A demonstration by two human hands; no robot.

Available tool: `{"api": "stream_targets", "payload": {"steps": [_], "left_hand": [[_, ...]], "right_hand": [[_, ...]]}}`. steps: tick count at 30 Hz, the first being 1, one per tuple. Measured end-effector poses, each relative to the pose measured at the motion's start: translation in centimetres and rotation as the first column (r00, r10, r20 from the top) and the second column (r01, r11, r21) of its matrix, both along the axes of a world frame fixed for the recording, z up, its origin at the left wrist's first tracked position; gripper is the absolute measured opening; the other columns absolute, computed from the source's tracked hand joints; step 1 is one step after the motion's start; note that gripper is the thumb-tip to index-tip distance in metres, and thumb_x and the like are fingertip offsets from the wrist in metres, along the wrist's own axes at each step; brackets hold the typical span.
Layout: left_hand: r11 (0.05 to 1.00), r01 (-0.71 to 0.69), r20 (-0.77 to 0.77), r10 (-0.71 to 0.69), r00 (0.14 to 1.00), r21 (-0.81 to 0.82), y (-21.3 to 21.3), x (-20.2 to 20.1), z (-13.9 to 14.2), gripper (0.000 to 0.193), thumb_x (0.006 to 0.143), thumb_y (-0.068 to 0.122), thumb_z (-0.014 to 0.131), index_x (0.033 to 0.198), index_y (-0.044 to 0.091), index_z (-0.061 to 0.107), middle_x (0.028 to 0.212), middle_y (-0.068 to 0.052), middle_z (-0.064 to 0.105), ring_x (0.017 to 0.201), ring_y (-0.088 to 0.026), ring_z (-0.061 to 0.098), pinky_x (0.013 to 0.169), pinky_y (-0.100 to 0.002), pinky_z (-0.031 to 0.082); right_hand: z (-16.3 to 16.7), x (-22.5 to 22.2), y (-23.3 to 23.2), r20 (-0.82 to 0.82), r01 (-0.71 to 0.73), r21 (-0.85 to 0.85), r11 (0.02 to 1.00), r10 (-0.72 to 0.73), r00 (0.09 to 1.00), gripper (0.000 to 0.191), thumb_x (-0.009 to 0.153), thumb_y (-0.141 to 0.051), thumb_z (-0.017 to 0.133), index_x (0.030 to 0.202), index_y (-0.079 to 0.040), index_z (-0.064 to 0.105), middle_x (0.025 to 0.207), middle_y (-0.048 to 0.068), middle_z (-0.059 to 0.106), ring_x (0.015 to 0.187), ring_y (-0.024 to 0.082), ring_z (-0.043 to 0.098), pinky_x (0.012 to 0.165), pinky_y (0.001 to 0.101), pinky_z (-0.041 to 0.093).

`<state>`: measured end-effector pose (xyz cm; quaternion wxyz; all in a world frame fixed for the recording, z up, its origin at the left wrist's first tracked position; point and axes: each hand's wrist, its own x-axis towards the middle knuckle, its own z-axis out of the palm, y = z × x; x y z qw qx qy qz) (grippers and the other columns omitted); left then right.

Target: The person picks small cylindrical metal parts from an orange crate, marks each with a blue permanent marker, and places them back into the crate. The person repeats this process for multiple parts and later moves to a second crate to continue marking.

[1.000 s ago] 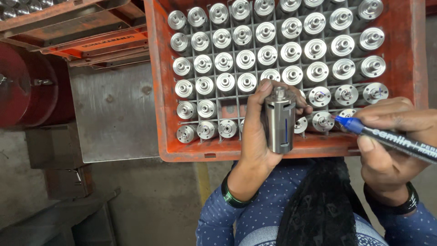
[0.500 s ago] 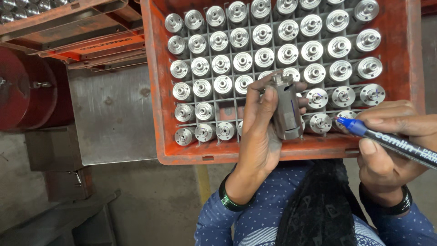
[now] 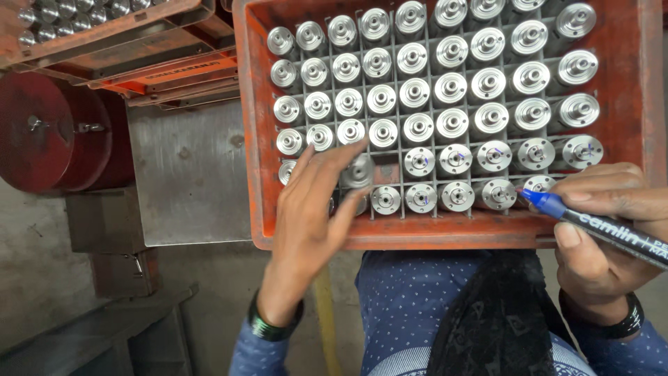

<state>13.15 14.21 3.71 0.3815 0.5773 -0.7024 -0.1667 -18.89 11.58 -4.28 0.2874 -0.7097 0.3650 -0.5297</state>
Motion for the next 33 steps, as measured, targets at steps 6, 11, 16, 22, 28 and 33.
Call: {"api": "stream_targets", "payload": {"steps": [6, 11, 16, 22, 28, 33], "left_hand": [[0.984, 0.052, 0.182, -0.084, 0.98, 0.173, -1.0, 1.5, -0.1, 0.021, 0.09, 0.003, 0.07, 0.11, 0.009, 0.066, 0.106, -0.009, 0.067, 0.104, -0.032, 0.065, 0.088, -0.045, 0.052], [0.941, 0.334, 0.365, -0.329, 0.871, 0.05, -3.7, -0.3, -1.3, 0.042, 0.085, -0.009, 0.06, 0.123, 0.008, 0.059, 0.125, -0.005, 0.066, 0.112, -0.031, 0.056, 0.104, -0.05, 0.046], [0.874, 0.477, 0.457, -0.464, 0.759, 0.095, -6.4, -2.3, -4.4, 0.045, 0.088, 0.0, 0.063, 0.131, 0.011, 0.058, 0.115, -0.003, 0.063, 0.118, -0.029, 0.052, 0.103, -0.054, 0.042], [0.917, 0.398, 0.543, -0.33, 0.772, -0.008, -4.2, -1.8, 1.8, 0.04, 0.089, 0.003, 0.066, 0.127, 0.015, 0.058, 0.117, 0.0, 0.062, 0.114, -0.024, 0.058, 0.108, -0.051, 0.042], [0.972, 0.179, -0.467, -0.089, 0.88, 0.153, -1.1, -0.2, 4.6, 0.075, 0.098, 0.057, 0.065, 0.145, 0.009, 0.032, 0.105, -0.011, 0.055, 0.091, -0.021, 0.063, 0.081, -0.04, 0.055], [0.92, 0.286, -0.957, 0.222, 0.185, 0.268, -1.7, -5.4, -4.2, 0.052, 0.108, 0.048, 0.046, 0.143, 0.011, 0.037, 0.085, -0.007, 0.056, 0.07, -0.016, 0.059, 0.056, -0.028, 0.051]], "right_hand": [[-0.1, -0.1, -0.1, 0.005, -0.023, 0.021, 1.0, 0.023, 1.0, 0.019, 0.106, -0.013, 0.068, 0.113, -0.003, 0.053, 0.099, 0.014, 0.065, 0.084, 0.017, 0.063, 0.08, 0.0253, 0.052], [0.2, 0.1, -0.3, -0.007, -0.021, 0.007, 1.0, 0.021, 1.0, 0.02, 0.104, -0.014, 0.069, 0.111, -0.004, 0.053, 0.099, 0.013, 0.069, 0.086, 0.017, 0.065, 0.081, 0.0253, 0.053], [0.6, 0.9, -0.3, 0.072, -0.025, 0.017, 1.0, 0.023, 0.997, 0.026, 0.103, -0.016, 0.07, 0.114, -0.004, 0.05, 0.097, 0.012, 0.069, 0.086, 0.017, 0.066, 0.082, 0.0262, 0.054], [0.7, 1.0, -0.4, 0.087, -0.023, 0.021, 1.0, 0.021, 0.996, 0.028, 0.1, -0.015, 0.07, 0.117, -0.003, 0.051, 0.096, 0.013, 0.069, 0.086, 0.018, 0.068, 0.08, 0.0265, 0.058], [0.1, 0.6, -0.1, 0.061, -0.04, 0.035, 0.999, 0.038, 0.997, 0.019, 0.099, -0.013, 0.07, 0.111, -0.004, 0.058, 0.095, 0.013, 0.07, 0.084, 0.018, 0.066, 0.079, 0.0266, 0.056], [0.1, 0.5, 0.0, 0.024, -0.017, 0.021, 1.0, 0.017, 1.0, 0.024, 0.099, -0.011, 0.068, 0.115, -0.004, 0.053, 0.097, 0.012, 0.07, 0.086, 0.017, 0.066, 0.079, 0.0262, 0.054]]}}
